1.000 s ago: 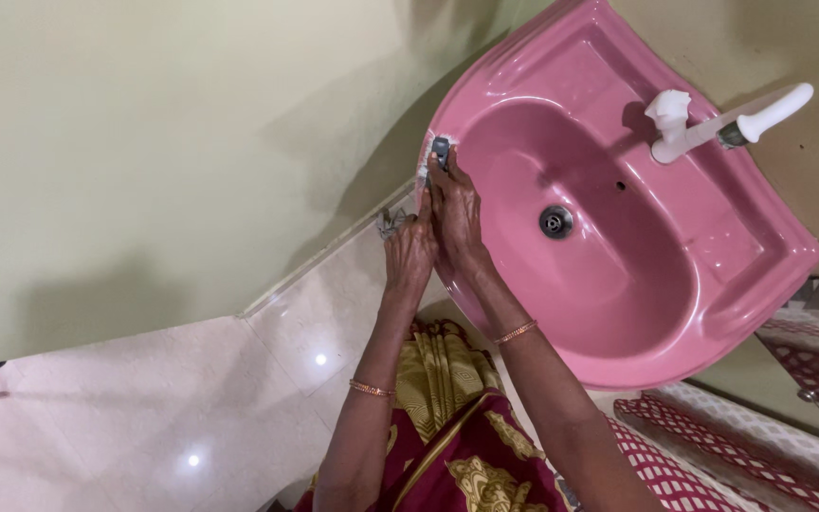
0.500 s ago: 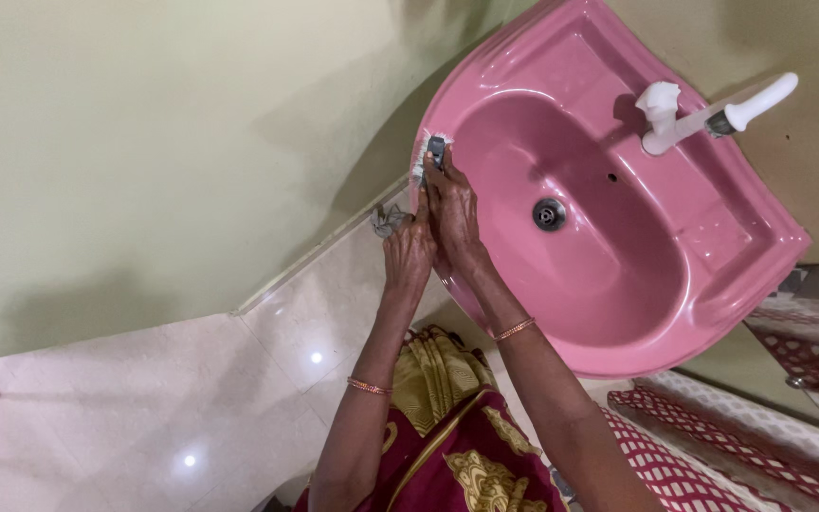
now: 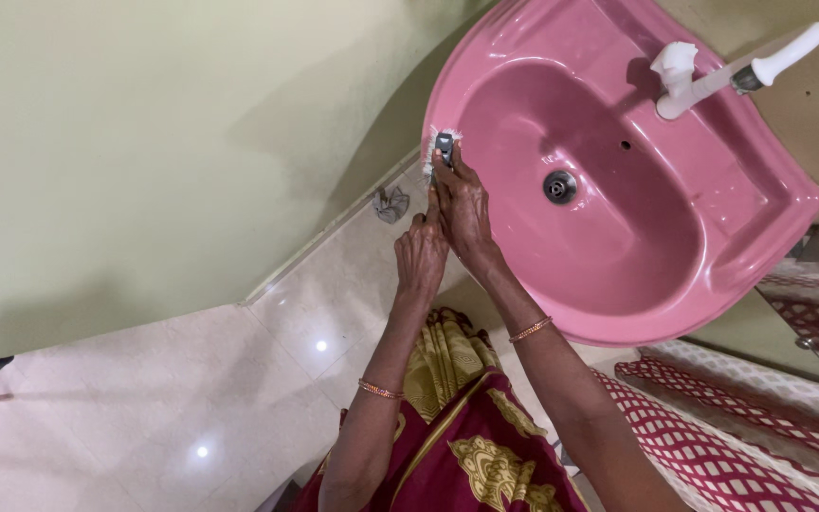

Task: The person scrubs a pink bathroom sink with a small brush, focusing on the basin, drain, and faucet area. They rinse the brush under running water and continue scrubbing different sections of the sink surface.

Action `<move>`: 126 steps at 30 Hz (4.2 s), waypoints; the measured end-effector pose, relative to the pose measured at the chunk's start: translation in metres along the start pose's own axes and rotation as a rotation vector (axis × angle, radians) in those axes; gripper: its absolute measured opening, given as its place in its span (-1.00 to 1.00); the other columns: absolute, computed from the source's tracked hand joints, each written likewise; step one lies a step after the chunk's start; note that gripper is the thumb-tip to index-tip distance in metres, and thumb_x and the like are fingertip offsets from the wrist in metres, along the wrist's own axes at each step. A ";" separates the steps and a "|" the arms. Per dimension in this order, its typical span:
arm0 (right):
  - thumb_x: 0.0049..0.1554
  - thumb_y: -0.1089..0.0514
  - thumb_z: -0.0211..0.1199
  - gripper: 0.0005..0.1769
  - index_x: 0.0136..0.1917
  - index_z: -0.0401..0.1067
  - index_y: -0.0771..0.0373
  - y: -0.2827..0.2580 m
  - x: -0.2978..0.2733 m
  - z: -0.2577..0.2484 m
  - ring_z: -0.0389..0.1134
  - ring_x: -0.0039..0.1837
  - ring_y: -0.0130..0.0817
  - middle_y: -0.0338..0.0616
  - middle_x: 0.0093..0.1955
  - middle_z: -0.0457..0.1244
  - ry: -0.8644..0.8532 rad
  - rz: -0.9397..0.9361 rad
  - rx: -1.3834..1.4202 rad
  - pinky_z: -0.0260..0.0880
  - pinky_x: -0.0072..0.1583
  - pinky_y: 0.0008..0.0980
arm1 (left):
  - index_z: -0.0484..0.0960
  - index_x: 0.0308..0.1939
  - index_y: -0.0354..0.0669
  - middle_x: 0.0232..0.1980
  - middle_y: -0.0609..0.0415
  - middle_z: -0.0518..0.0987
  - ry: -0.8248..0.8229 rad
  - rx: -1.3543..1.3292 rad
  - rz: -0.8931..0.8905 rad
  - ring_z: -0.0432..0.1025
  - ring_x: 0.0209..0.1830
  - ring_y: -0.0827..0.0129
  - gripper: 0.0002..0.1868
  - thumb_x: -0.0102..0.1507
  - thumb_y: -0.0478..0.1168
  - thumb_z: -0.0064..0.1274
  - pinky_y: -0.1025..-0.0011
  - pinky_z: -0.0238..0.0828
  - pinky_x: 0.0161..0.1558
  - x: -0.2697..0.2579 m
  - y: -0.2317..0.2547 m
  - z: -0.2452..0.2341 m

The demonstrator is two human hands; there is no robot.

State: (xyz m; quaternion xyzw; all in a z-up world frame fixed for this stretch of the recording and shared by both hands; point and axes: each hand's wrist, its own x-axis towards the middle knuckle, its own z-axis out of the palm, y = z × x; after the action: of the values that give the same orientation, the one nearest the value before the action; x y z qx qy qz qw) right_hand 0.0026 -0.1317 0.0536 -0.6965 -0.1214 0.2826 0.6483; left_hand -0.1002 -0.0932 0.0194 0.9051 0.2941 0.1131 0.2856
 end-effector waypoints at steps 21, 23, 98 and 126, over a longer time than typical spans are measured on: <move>0.14 0.47 0.24 -0.40 0.44 0.40 0.28 0.031 -0.062 -0.013 0.41 0.22 0.08 0.38 0.43 0.19 0.136 -0.477 -0.870 0.58 0.11 -0.19 | 0.20 0.55 -0.30 -0.19 -0.33 0.62 -0.075 -0.067 0.031 0.49 -0.65 0.22 -0.28 0.27 -0.50 -0.09 0.33 0.47 -0.67 -0.067 -0.010 0.024; 0.15 0.46 0.24 -0.42 0.43 0.40 0.26 0.034 -0.060 -0.012 0.41 0.23 0.09 0.39 0.43 0.19 0.153 -0.457 -0.856 0.59 0.12 -0.20 | 0.20 0.54 -0.30 -0.22 -0.30 0.63 -0.071 -0.062 0.042 0.49 -0.64 0.22 -0.27 0.27 -0.50 -0.05 0.31 0.47 -0.65 -0.072 -0.008 0.025; 0.20 0.53 0.24 -0.40 0.47 0.41 0.21 0.052 -0.093 -0.089 0.25 0.53 -0.04 0.14 0.62 0.06 -0.040 -0.474 -0.612 0.51 0.34 -0.37 | 0.25 0.43 -0.65 -0.01 -0.40 0.54 -0.100 0.074 0.043 0.60 -0.44 0.19 -0.13 0.02 -0.46 0.11 0.42 0.55 -0.51 -0.122 0.075 0.032; 0.08 0.54 0.11 -0.26 0.50 0.29 0.16 0.036 -0.173 -0.067 0.08 0.58 0.18 0.18 0.62 -0.01 0.112 -0.348 -0.778 0.23 0.41 -0.08 | 0.20 0.49 -0.47 0.05 -0.29 0.48 -0.244 -0.118 0.072 0.56 -0.47 0.03 -0.18 0.10 -0.58 -0.08 0.21 0.57 -0.51 -0.170 0.046 0.015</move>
State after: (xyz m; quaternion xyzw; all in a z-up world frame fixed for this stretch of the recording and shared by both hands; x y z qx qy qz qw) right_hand -0.1077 -0.2851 0.0590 -0.8724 -0.2992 0.0637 0.3812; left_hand -0.2097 -0.2320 0.0279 0.9038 0.2171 0.0295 0.3676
